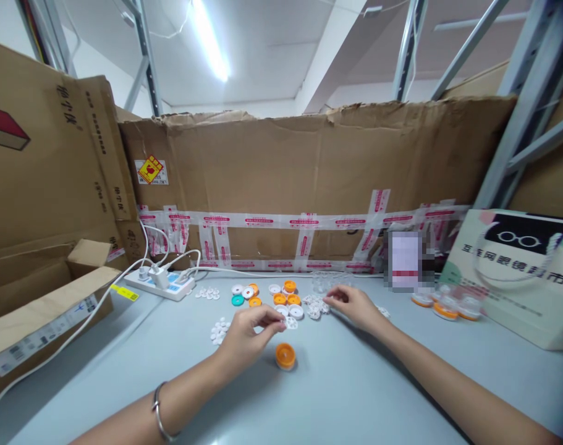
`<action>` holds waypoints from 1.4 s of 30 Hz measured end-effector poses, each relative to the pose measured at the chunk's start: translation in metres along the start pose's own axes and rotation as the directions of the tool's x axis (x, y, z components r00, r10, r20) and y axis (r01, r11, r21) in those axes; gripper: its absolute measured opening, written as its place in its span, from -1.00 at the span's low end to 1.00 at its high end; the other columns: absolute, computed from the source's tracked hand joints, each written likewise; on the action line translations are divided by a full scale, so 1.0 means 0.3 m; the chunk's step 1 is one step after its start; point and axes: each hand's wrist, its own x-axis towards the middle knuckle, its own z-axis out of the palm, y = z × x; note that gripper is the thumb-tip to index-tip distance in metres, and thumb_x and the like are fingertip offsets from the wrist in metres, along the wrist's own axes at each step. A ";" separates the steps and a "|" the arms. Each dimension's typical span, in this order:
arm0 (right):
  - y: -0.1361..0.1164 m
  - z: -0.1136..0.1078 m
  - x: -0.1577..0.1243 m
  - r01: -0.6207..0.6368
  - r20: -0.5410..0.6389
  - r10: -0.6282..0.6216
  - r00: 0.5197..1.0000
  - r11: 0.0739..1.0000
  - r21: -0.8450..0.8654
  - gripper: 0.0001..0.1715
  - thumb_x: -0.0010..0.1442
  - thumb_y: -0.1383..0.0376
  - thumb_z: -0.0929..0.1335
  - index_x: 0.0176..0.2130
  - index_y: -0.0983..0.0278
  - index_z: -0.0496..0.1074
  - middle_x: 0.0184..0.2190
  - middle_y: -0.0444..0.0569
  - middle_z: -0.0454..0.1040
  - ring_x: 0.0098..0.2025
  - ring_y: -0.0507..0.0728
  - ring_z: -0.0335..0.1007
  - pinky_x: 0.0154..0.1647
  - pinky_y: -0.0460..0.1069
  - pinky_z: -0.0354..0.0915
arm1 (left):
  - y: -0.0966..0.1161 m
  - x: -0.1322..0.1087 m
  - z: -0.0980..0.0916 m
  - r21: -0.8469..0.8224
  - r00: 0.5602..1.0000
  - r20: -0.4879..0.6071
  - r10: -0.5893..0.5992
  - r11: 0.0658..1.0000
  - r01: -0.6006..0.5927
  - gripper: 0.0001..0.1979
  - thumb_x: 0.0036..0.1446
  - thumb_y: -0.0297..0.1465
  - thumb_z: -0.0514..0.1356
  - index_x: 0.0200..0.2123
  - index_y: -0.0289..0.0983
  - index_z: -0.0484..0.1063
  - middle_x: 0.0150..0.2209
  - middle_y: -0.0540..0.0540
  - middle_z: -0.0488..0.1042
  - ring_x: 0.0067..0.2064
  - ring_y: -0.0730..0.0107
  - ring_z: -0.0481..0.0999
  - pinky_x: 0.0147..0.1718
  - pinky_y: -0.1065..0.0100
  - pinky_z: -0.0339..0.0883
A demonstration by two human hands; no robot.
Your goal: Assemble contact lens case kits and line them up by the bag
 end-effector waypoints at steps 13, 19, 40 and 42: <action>-0.011 0.025 -0.008 -0.048 0.018 0.047 0.999 0.995 0.088 -0.76 -0.10 0.18 0.33 -0.54 0.31 0.47 -0.59 -0.05 0.49 -0.48 0.14 0.36 -0.43 -0.02 0.23 | 0.002 -0.001 -0.011 0.004 1.000 0.018 -0.008 1.000 0.008 -0.92 0.01 -0.44 0.18 -0.41 -0.33 0.46 -0.42 -0.08 0.54 -0.38 0.40 0.51 -0.35 0.41 0.38; -0.033 0.019 -0.013 -0.087 -0.059 0.106 0.993 0.961 0.264 -0.71 -0.11 0.11 0.37 -0.50 0.30 0.45 -0.51 -0.01 0.51 -0.45 0.15 0.40 -0.39 0.02 0.28 | -0.005 0.000 -0.012 -0.002 0.998 0.028 -0.051 0.999 0.051 -0.91 0.01 -0.42 0.18 -0.41 -0.31 0.46 -0.41 -0.08 0.54 -0.37 0.39 0.51 -0.33 0.40 0.38; -0.249 0.087 -0.214 0.675 -0.186 -0.649 0.737 0.696 0.245 -0.85 0.13 0.39 0.28 -0.42 0.19 0.40 -0.30 -0.01 0.55 -0.26 0.11 0.49 -0.26 0.00 0.42 | 0.016 0.009 0.022 -0.459 0.939 0.148 -0.312 0.819 0.344 -0.73 -0.22 -0.28 0.34 -0.48 -0.35 0.42 -0.53 -0.03 0.50 -0.42 0.36 0.52 -0.32 0.31 0.41; -0.242 0.084 -0.209 0.718 -0.166 -0.699 0.695 0.666 0.201 -0.82 0.14 0.42 0.26 -0.38 0.18 0.41 -0.29 0.00 0.55 -0.26 0.10 0.50 -0.28 -0.02 0.44 | 0.020 0.009 0.019 -0.471 0.939 0.152 -0.310 0.812 0.344 -0.71 -0.23 -0.27 0.34 -0.48 -0.35 0.42 -0.53 -0.04 0.50 -0.42 0.36 0.52 -0.33 0.30 0.41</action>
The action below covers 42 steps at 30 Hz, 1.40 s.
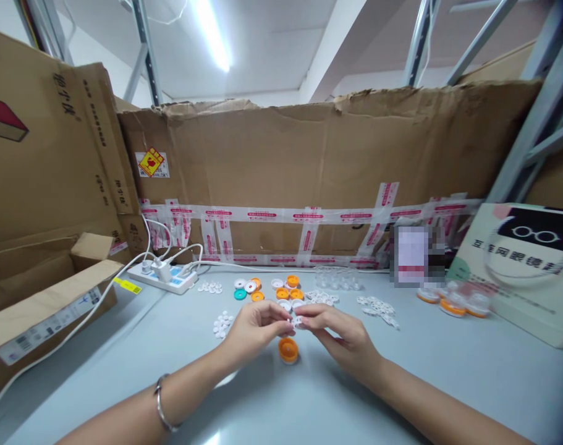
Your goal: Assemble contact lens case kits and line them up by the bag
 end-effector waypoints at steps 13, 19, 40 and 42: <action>0.011 -0.029 0.014 0.122 0.183 -0.120 0.976 0.992 -0.004 -0.75 0.13 0.49 0.26 -0.21 0.21 0.34 -0.19 0.06 0.53 -0.15 0.08 0.47 -0.20 -0.04 0.42 | 0.007 -0.004 -0.004 -0.066 1.000 -0.002 -0.004 0.998 0.004 -0.73 -0.24 -0.31 0.36 -0.50 -0.37 0.42 -0.53 -0.04 0.51 -0.44 0.41 0.51 -0.36 0.36 0.40; 0.007 -0.021 0.011 0.047 0.163 -0.052 0.985 0.998 0.033 -0.83 0.12 0.47 0.29 -0.30 0.22 0.37 -0.21 0.03 0.53 -0.19 0.08 0.48 -0.21 -0.05 0.43 | 0.009 0.000 -0.002 -0.069 1.000 -0.007 -0.023 0.997 0.022 -0.69 -0.27 -0.27 0.37 -0.50 -0.37 0.42 -0.53 -0.04 0.50 -0.44 0.41 0.51 -0.36 0.37 0.39; -0.013 -0.015 0.029 -0.161 0.109 0.149 0.983 0.981 0.111 -0.84 0.06 0.41 0.37 -0.31 0.21 0.48 -0.32 -0.03 0.53 -0.25 0.09 0.47 -0.20 -0.02 0.41 | 0.017 -0.001 -0.005 -0.051 0.998 -0.056 0.021 0.998 -0.024 -0.89 -0.19 -0.48 0.30 -0.52 -0.36 0.42 -0.56 -0.02 0.50 -0.46 0.45 0.49 -0.39 0.42 0.38; -0.005 -0.014 0.022 -0.114 0.090 0.105 0.990 0.988 0.102 -0.82 0.06 0.43 0.36 -0.30 0.21 0.49 -0.31 -0.01 0.54 -0.26 0.09 0.48 -0.21 -0.03 0.42 | 0.015 0.000 -0.006 -0.063 0.998 -0.058 0.016 0.998 -0.020 -0.89 -0.20 -0.48 0.30 -0.53 -0.37 0.42 -0.56 -0.02 0.50 -0.47 0.45 0.50 -0.40 0.42 0.38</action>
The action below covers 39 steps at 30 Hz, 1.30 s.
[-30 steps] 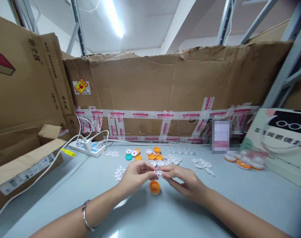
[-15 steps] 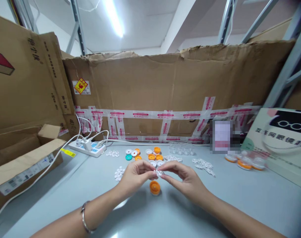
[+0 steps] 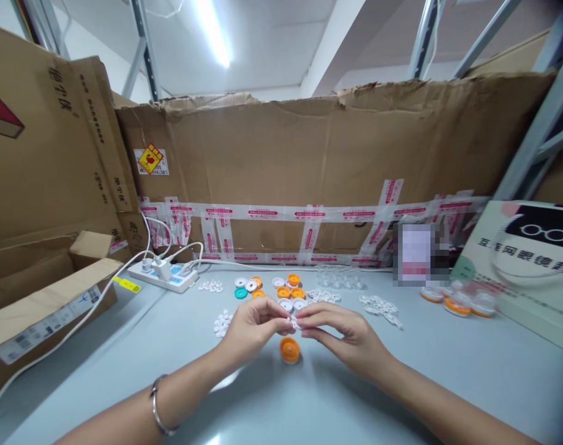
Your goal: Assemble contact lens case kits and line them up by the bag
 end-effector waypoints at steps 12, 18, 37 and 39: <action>0.010 0.028 -0.017 0.158 -0.060 -0.164 0.985 0.983 -0.093 -0.63 0.07 0.48 0.34 -0.13 0.16 0.46 -0.21 0.02 0.54 -0.19 0.11 0.48 -0.19 -0.01 0.44 | 0.001 -0.002 0.006 -0.021 0.999 -0.033 0.015 1.000 -0.016 -0.86 -0.20 -0.45 0.31 -0.53 -0.35 0.39 -0.59 0.02 0.48 -0.52 0.49 0.48 -0.45 0.45 0.37; -0.003 0.030 -0.010 -0.219 -0.008 0.222 0.975 0.968 0.121 -0.83 0.07 0.33 0.36 -0.31 0.13 0.54 -0.25 -0.02 0.56 -0.20 0.14 0.49 -0.14 0.07 0.41 | -0.001 -0.003 0.003 -0.020 1.000 -0.027 0.012 1.000 -0.013 -0.85 -0.19 -0.43 0.31 -0.52 -0.35 0.39 -0.58 0.00 0.49 -0.49 0.47 0.49 -0.43 0.43 0.38; 0.005 0.036 -0.030 0.142 -0.042 -0.149 0.988 0.979 -0.145 -0.70 0.09 0.41 0.34 -0.15 0.16 0.44 -0.24 0.02 0.56 -0.21 0.12 0.49 -0.20 0.02 0.45 | 0.003 -0.012 0.010 0.026 0.999 -0.032 0.035 0.999 -0.034 -0.84 -0.18 -0.40 0.30 -0.55 -0.34 0.37 -0.58 0.01 0.46 -0.49 0.44 0.49 -0.42 0.39 0.40; 0.002 0.036 -0.032 0.205 -0.032 -0.218 0.975 0.952 -0.229 -0.67 0.12 0.44 0.31 -0.11 0.18 0.41 -0.24 0.04 0.55 -0.21 0.11 0.49 -0.21 0.01 0.45 | 0.007 -0.012 0.013 0.037 0.999 -0.031 0.029 0.999 -0.028 -0.83 -0.19 -0.40 0.31 -0.55 -0.34 0.37 -0.58 0.01 0.45 -0.49 0.45 0.48 -0.42 0.40 0.40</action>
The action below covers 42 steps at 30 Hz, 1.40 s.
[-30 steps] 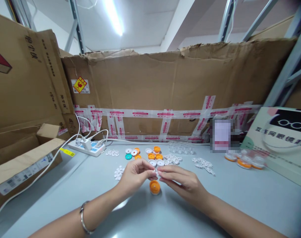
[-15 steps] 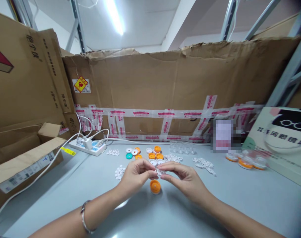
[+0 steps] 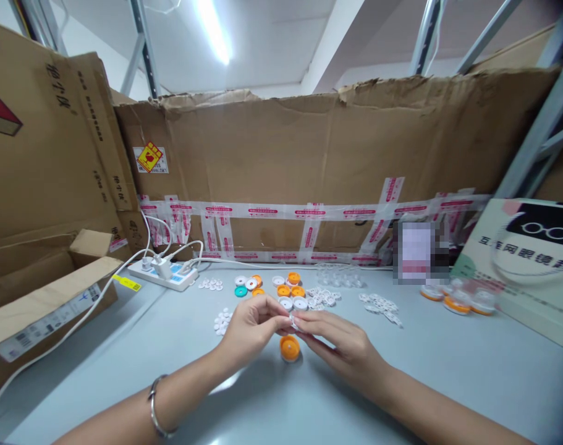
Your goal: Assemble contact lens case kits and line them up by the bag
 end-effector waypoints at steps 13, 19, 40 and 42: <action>-0.018 -0.013 0.025 -0.234 0.125 0.222 0.967 0.968 0.091 -0.80 0.16 0.37 0.25 -0.23 0.21 0.43 -0.32 -0.01 0.55 -0.28 0.09 0.48 -0.25 -0.03 0.41 | -0.018 -0.001 -0.020 0.149 0.995 0.081 0.066 0.986 -0.078 -0.90 -0.06 -0.41 0.23 -0.45 -0.34 0.42 -0.50 -0.05 0.50 -0.41 0.39 0.50 -0.39 0.39 0.38; -0.023 0.029 0.022 -0.700 0.355 0.627 0.693 0.465 0.543 -0.63 0.08 0.07 0.31 -0.18 0.21 0.21 -0.49 -0.11 0.52 -0.41 0.08 0.49 -0.30 0.03 0.40 | -0.016 0.010 -0.051 0.475 0.942 0.261 0.213 0.821 -0.317 -0.91 0.02 -0.44 0.17 -0.39 -0.31 0.46 -0.45 -0.09 0.54 -0.39 0.38 0.49 -0.38 0.42 0.32; 0.360 -0.153 -0.070 -0.621 0.177 0.695 0.697 0.709 -0.334 -0.87 -0.07 0.39 0.32 -0.55 0.26 0.46 -0.43 0.01 0.48 -0.31 0.19 0.39 -0.22 0.05 0.25 | -0.031 0.023 -0.059 0.463 0.965 0.176 0.193 0.849 -0.254 -0.94 0.02 -0.45 0.14 -0.44 -0.29 0.41 -0.48 -0.04 0.49 -0.41 0.42 0.47 -0.38 0.42 0.33; 0.354 -0.163 -0.059 -0.658 0.135 0.714 0.687 0.690 -0.303 -0.91 -0.07 0.34 0.32 -0.56 0.26 0.44 -0.44 0.00 0.49 -0.31 0.19 0.39 -0.24 0.04 0.26 | -0.032 0.024 -0.060 0.458 0.967 0.169 0.192 0.853 -0.250 -0.95 0.02 -0.45 0.14 -0.44 -0.29 0.40 -0.48 -0.04 0.49 -0.41 0.42 0.47 -0.39 0.42 0.33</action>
